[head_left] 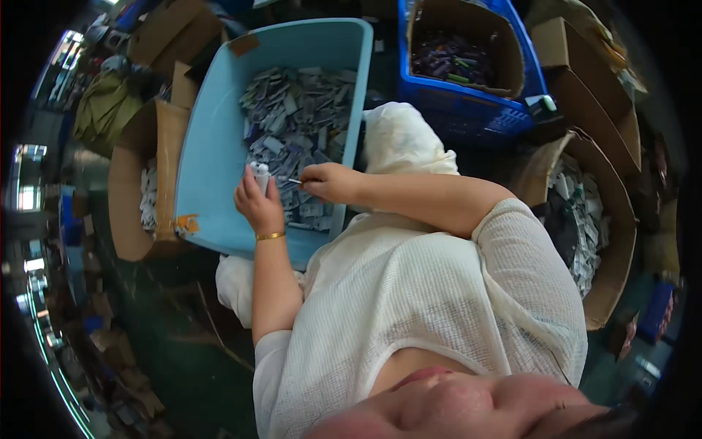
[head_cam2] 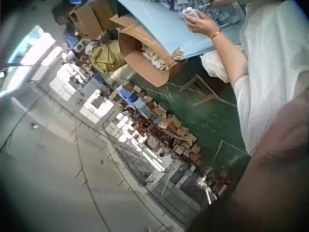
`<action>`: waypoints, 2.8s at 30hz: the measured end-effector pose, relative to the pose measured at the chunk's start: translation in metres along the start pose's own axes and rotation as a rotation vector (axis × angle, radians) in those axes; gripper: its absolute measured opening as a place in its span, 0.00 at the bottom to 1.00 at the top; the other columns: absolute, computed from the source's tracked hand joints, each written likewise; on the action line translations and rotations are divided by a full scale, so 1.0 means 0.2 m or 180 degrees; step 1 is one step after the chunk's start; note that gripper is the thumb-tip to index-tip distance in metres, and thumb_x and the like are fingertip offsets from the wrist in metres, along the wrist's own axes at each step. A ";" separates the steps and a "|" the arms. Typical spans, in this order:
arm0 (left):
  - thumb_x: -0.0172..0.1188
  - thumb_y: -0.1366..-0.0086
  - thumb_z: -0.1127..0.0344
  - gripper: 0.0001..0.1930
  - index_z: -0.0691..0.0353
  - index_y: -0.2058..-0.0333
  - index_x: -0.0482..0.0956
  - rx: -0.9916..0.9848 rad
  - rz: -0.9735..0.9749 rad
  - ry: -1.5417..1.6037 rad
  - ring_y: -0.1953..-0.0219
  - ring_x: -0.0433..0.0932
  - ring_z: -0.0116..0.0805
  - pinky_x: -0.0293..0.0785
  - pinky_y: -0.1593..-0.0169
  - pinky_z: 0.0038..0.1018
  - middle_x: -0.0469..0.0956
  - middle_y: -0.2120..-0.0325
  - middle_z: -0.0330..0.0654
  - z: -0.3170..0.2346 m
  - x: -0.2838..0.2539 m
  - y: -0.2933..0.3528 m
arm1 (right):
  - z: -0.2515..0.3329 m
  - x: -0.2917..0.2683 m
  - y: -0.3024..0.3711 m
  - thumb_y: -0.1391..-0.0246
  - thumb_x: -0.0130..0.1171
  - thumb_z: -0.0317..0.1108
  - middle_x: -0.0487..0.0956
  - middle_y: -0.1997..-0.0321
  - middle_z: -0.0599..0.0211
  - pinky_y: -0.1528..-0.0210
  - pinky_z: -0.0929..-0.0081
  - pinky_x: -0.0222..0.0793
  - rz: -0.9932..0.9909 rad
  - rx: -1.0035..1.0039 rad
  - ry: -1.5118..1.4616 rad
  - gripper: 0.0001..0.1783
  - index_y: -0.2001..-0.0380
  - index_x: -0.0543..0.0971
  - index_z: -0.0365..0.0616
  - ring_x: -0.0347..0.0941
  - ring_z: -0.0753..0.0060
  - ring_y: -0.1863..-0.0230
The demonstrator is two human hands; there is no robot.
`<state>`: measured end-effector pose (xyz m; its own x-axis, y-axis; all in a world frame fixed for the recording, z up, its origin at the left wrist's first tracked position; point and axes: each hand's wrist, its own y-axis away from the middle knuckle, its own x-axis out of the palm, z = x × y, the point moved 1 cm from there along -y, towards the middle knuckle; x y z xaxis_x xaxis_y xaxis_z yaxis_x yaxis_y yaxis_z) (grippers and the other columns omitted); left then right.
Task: Assembling and sorting small electronic components into bins using a pick tool.
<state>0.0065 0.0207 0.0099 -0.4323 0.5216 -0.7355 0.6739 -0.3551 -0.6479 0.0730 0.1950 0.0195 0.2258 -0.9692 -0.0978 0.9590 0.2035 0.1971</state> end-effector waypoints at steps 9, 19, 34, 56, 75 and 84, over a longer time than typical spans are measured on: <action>0.37 0.35 0.51 0.21 0.58 0.53 0.66 -0.3787 0.0542 0.5275 0.71 0.73 0.30 0.70 0.70 0.24 0.75 0.63 0.45 0.13 -0.04 0.09 | -0.09 0.20 -0.19 0.44 0.43 0.34 0.70 0.77 0.72 0.78 0.83 0.62 0.0577 0.0661 -0.0868 0.10 0.66 0.71 0.39 0.65 0.82 0.80; 0.34 0.34 0.46 0.26 0.65 0.59 0.70 -0.3508 0.0952 0.4861 0.70 0.73 0.30 0.69 0.67 0.24 0.75 0.65 0.43 0.00 0.00 0.09 | -0.07 0.18 -0.16 0.46 0.44 0.34 0.71 0.80 0.69 0.79 0.79 0.65 0.0477 0.0696 -0.0554 0.12 0.74 0.72 0.38 0.66 0.78 0.84; 0.33 0.33 0.48 0.25 0.65 0.66 0.72 -0.3510 0.0858 0.3777 0.73 0.73 0.28 0.70 0.69 0.23 0.75 0.73 0.40 -0.08 0.02 0.15 | -0.09 0.26 -0.13 0.44 0.42 0.35 0.68 0.82 0.69 0.83 0.80 0.61 0.0195 0.0789 -0.1199 0.13 0.78 0.68 0.40 0.64 0.77 0.85; 0.31 0.33 0.49 0.25 0.66 0.63 0.71 -0.3399 0.0824 0.4080 0.71 0.73 0.28 0.69 0.66 0.22 0.76 0.70 0.42 -0.05 0.01 0.18 | -0.07 0.16 -0.17 0.45 0.43 0.36 0.69 0.83 0.67 0.83 0.78 0.64 0.1005 0.1113 -0.1448 0.14 0.79 0.70 0.38 0.65 0.76 0.86; 0.36 0.34 0.52 0.21 0.64 0.57 0.68 -0.3698 0.0475 0.3910 0.69 0.72 0.27 0.68 0.68 0.21 0.75 0.66 0.42 -0.01 0.04 0.14 | -0.08 0.14 -0.21 0.45 0.42 0.35 0.69 0.80 0.69 0.79 0.78 0.63 -0.0295 0.1187 -0.2311 0.10 0.75 0.69 0.42 0.65 0.76 0.82; 0.45 0.37 0.54 0.16 0.56 0.57 0.68 -0.5501 0.0668 0.3799 0.64 0.69 0.35 0.65 0.61 0.39 0.73 0.64 0.39 0.25 0.14 0.26 | -0.17 0.15 -0.29 0.48 0.45 0.33 0.70 0.78 0.66 0.77 0.72 0.67 -0.0375 0.1650 -0.2758 0.07 0.74 0.70 0.42 0.67 0.72 0.81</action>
<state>-0.0012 -0.0210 -0.0542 -0.2670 0.9518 0.1509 0.6895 0.0792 0.7200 0.0305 0.1595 -0.0284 -0.2644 -0.7878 0.5562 0.7284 0.2149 0.6506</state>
